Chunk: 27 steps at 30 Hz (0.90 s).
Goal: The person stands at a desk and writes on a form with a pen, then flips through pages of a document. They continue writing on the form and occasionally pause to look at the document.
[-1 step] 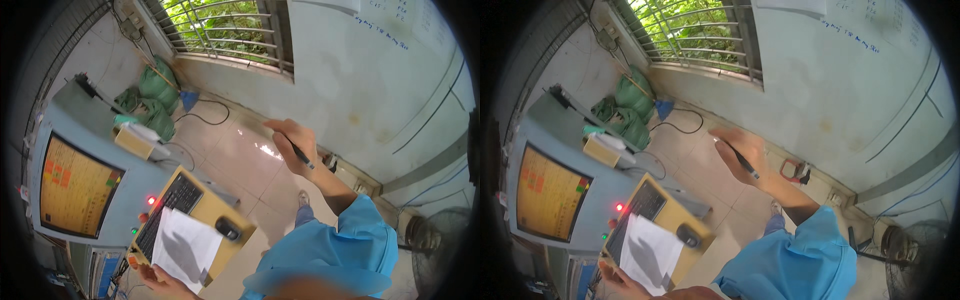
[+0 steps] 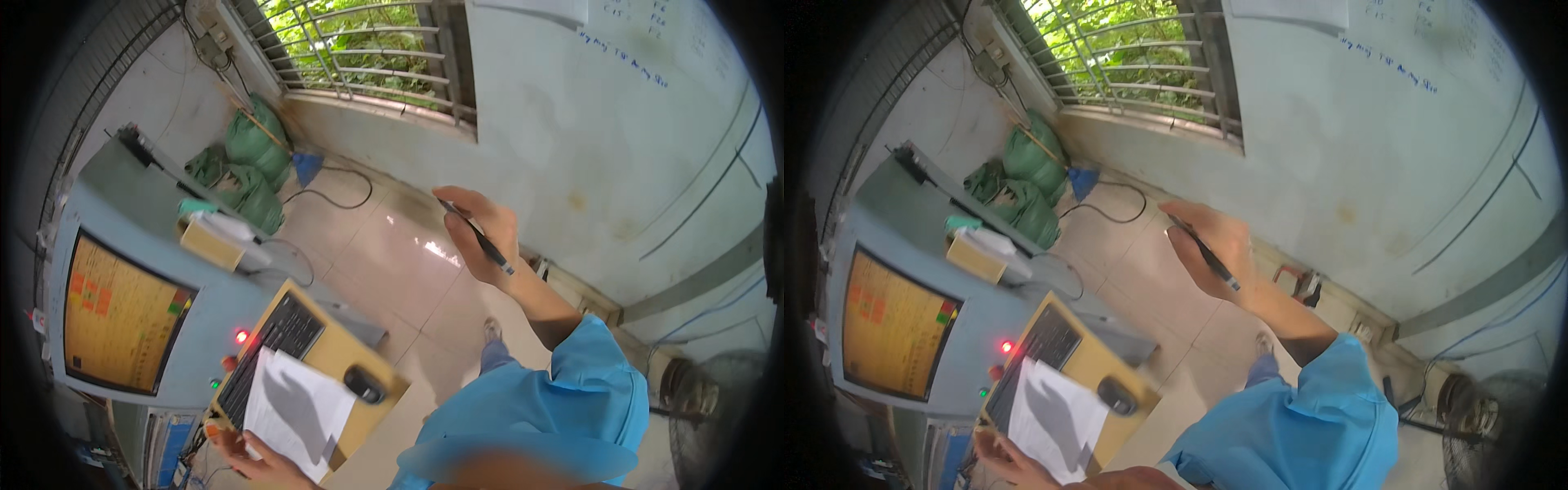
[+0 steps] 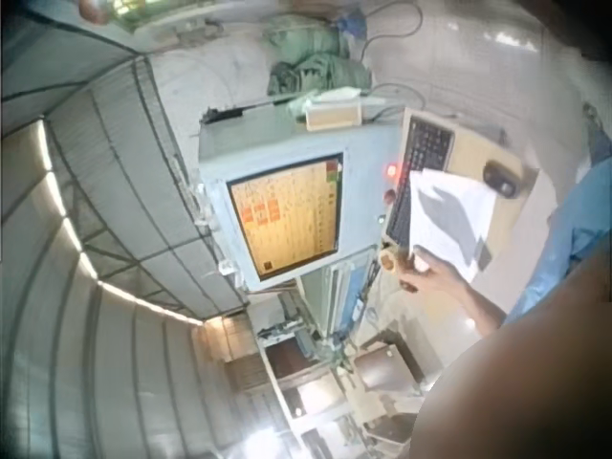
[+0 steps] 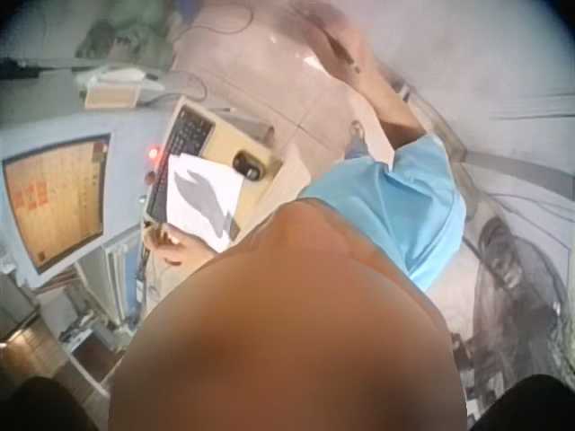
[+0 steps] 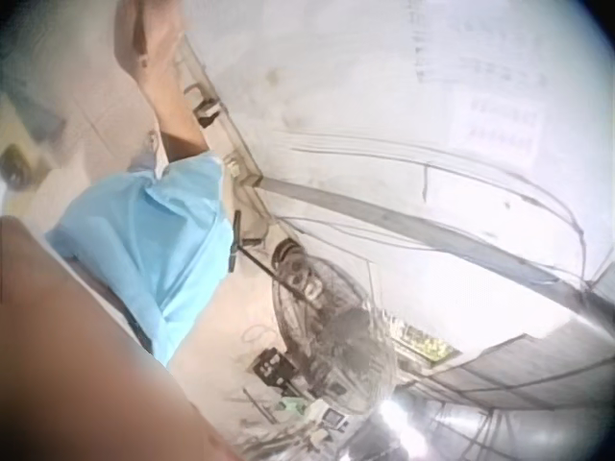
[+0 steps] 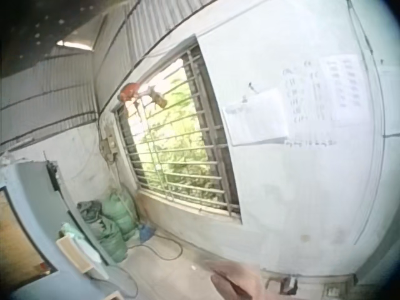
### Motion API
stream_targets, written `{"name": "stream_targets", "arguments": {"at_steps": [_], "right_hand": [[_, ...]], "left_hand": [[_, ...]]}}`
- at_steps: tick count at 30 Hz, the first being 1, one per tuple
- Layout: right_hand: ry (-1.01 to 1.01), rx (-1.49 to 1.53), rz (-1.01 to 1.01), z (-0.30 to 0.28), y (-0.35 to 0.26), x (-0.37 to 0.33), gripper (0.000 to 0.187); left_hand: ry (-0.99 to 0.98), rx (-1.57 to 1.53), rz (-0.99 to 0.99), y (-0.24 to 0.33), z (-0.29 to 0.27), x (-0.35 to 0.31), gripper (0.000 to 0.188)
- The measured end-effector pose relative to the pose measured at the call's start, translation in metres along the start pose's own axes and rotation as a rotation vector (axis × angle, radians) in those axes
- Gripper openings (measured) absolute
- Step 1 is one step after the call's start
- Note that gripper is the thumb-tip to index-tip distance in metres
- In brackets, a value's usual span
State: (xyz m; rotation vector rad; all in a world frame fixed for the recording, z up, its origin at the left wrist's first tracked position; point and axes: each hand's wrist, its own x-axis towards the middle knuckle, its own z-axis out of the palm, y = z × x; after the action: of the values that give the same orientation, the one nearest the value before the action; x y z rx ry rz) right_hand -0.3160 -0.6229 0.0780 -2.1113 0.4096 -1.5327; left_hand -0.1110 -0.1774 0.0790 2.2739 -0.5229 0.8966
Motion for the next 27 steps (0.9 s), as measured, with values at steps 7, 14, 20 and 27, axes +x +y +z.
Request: {"name": "stream_targets", "arguments": {"at_steps": [7, 14, 20, 27], "right_hand": [[0.234, -0.006, 0.006, -0.088, 0.116, 0.105, 0.024], [0.414, 0.004, -0.016, -0.148, 0.185, 0.169, 0.019], [0.486, -0.114, -0.131, -0.165, 0.232, 0.22, 0.02], [0.523, -0.515, -0.548, -0.151, 0.294, 0.327, 0.027]], "left_hand": [[-0.271, -0.578, 0.444, 0.214, 0.12, 0.072, 0.036], [-0.441, -0.774, 1.099, 0.423, 0.259, 0.154, 0.032], [-0.59, -1.17, 0.906, 0.583, 0.41, 0.191, 0.039], [-0.393, -1.568, 0.957, 0.762, 0.534, 0.243, 0.067]]}}
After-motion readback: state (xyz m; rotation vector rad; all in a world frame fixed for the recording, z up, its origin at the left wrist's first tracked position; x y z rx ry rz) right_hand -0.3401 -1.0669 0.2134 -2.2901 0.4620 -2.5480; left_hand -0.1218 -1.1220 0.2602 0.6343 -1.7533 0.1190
